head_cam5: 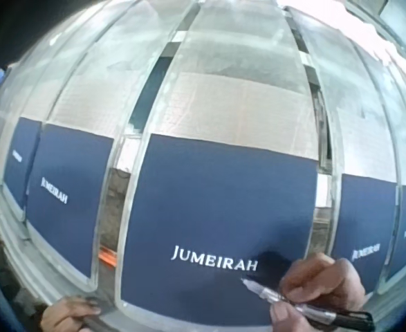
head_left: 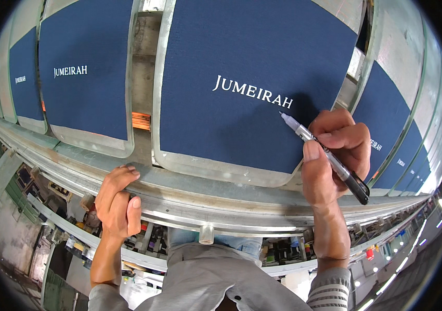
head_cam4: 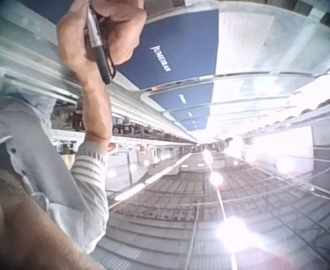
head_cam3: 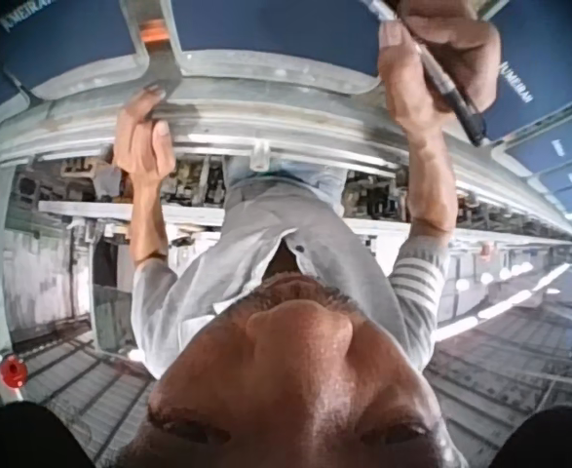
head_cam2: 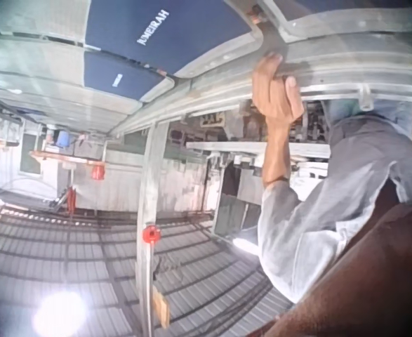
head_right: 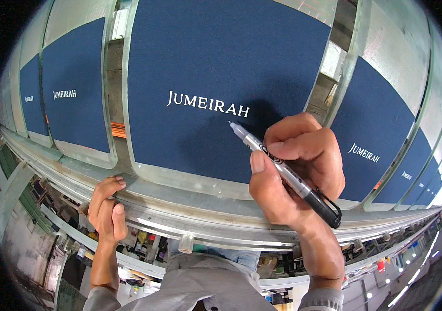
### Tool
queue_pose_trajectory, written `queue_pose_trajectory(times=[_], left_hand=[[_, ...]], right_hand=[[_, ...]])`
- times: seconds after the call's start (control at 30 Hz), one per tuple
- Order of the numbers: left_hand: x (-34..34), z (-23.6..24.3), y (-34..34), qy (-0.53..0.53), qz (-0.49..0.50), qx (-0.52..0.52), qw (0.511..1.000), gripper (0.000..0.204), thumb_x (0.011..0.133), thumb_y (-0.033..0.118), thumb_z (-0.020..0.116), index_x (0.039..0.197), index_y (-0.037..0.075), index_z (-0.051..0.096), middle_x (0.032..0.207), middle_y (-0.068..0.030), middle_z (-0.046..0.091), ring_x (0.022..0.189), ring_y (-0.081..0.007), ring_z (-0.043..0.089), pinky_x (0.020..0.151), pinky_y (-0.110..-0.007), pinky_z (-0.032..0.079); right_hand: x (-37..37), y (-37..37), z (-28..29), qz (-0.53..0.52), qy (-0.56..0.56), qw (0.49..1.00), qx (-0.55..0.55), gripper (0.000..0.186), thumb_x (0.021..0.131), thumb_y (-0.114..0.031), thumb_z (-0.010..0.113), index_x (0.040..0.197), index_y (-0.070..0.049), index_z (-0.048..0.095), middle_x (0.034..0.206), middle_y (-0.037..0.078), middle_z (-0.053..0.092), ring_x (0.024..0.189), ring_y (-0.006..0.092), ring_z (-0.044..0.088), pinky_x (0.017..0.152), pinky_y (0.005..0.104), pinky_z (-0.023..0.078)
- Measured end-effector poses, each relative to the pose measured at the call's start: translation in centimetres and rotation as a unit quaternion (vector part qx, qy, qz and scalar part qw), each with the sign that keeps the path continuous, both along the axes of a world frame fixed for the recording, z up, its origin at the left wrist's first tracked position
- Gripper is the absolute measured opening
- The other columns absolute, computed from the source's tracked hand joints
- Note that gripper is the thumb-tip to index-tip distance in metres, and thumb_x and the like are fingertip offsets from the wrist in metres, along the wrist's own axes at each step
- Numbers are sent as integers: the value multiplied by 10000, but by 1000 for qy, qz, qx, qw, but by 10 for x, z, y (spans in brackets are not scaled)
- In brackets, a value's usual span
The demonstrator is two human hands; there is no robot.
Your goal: The person applies white lettering to a dark blue surface using a small tool to position individual letters and a white marker to trace and refine the characters. The person works on multiple panels labeled JUMEIRAH, carefully aligning and filling in the letters.
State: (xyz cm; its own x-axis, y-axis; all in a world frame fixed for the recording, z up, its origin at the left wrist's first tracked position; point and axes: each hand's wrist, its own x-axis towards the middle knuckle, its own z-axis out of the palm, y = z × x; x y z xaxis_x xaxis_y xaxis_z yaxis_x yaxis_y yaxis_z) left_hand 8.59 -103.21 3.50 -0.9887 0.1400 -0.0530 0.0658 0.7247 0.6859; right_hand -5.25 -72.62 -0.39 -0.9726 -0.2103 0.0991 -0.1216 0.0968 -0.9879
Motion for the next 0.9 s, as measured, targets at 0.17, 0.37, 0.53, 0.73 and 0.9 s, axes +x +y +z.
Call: queue_pose_trajectory(times=[0.17, 0.37, 0.53, 0.73, 0.9], left_hand=[[-1, -1, 0, -4, 5, 6, 1000, 230, 819, 48, 539, 643, -51, 427, 924, -259, 629, 845, -427, 638, 771, -481, 536], [0, -1, 0, -6, 5, -13, 1000, 228, 811, 47, 548, 645, -52, 428, 918, -255, 630, 845, -422, 640, 757, -468, 536], [-1, -3, 0, -3, 6, -10, 1000, 230, 808, 47, 547, 641, -53, 424, 910, -256, 631, 841, -424, 641, 739, -463, 536], [0, -1, 1, -9, 21, -11, 1000, 239, 807, 45, 538, 625, -46, 413, 901, -258, 634, 838, -425, 644, 745, -465, 541], [-1, 0, 2, -16, 7, -30, 999, 303, 905, 101, 479, 653, -58, 425, 914, -253, 632, 864, -414, 646, 761, -459, 533]], right_hand=[[-3, -3, 3, -29, -49, 998, -33, 193, 748, 36, 629, 847, -22, 473, 762, 149, 572, 579, 60, 430, 530, 216, 361], [-15, -14, 22, -57, -118, 991, -23, 172, 733, -37, 625, 812, -25, 473, 732, 146, 534, 605, 92, 405, 564, 242, 322], [-17, -27, 26, -115, -133, 984, 9, 196, 753, -75, 649, 814, -46, 465, 727, 148, 525, 633, 111, 408, 592, 268, 318], [-7, -17, 13, -13, 4, 995, 102, 244, 803, -59, 686, 860, -69, 449, 758, 132, 565, 626, 109, 456, 617, 270, 373], [-9, -16, 6, -16, 41, 992, 114, 228, 801, -28, 681, 843, -71, 461, 760, 141, 602, 597, 115, 498, 575, 271, 410]])
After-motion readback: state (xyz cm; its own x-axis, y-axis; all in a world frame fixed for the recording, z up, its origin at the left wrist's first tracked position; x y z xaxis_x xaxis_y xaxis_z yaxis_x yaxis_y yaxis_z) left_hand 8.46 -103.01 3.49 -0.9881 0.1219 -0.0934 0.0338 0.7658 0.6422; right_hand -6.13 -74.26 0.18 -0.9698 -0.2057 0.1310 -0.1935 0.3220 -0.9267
